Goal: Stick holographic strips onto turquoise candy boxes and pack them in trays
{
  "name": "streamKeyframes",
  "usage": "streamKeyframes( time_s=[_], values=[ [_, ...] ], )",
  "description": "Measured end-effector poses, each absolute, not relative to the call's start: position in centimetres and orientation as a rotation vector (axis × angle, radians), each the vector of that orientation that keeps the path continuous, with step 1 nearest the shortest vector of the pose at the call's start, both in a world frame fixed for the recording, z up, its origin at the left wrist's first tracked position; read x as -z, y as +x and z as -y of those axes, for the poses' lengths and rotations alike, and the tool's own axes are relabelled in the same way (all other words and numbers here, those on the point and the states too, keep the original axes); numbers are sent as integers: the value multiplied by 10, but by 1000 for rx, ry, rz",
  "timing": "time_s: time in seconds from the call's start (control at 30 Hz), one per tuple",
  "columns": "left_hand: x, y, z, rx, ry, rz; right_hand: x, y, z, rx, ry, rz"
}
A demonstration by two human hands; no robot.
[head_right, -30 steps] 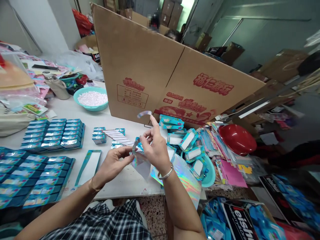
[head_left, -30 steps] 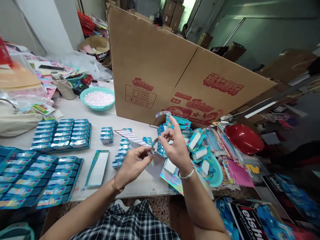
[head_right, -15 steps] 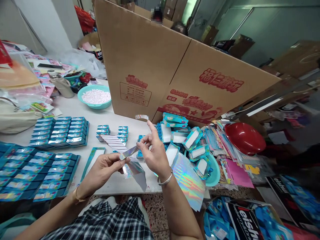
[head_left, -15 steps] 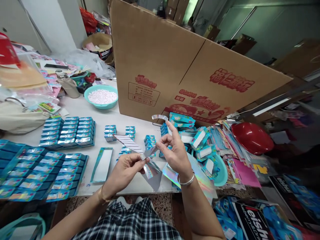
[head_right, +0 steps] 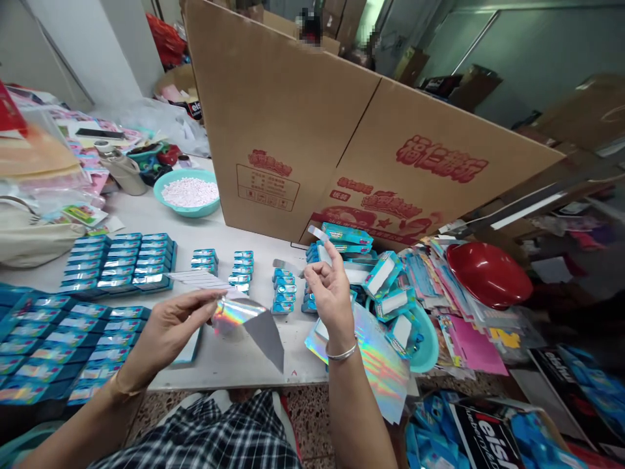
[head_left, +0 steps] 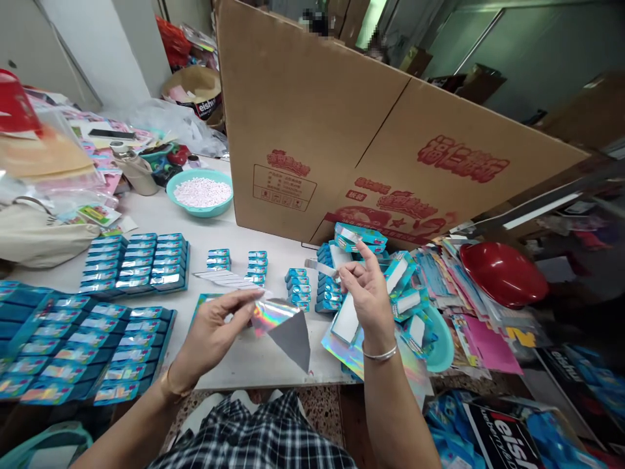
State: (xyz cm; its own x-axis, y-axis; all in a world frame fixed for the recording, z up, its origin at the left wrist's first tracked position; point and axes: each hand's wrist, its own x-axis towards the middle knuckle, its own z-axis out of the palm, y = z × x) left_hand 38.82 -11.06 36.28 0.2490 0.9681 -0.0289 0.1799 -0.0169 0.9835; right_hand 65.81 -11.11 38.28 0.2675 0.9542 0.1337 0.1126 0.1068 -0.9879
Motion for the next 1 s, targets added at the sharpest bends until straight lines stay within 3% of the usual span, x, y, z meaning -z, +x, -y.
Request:
streamKeyframes(
  time_s=[0.2,0.43,0.6,0.77,1.0],
  values=[
    [-334,387,82,-1277,1305,-1250,-332,668,115,-888,-1405,955],
    [-223,336,96,-911,1077,-1278,-267,687,135,-926,-1559,791],
    [-180,288,114,-1005,837,-1392,-234,691,142,-901,-1639,659],
    [-200,255,103,-1459,550,-1480,-224,685,132,-864,-1591,577],
    [-307,245,54,-1960,876,-1461,-230,682,115,-845,-1517,558]
  ],
)
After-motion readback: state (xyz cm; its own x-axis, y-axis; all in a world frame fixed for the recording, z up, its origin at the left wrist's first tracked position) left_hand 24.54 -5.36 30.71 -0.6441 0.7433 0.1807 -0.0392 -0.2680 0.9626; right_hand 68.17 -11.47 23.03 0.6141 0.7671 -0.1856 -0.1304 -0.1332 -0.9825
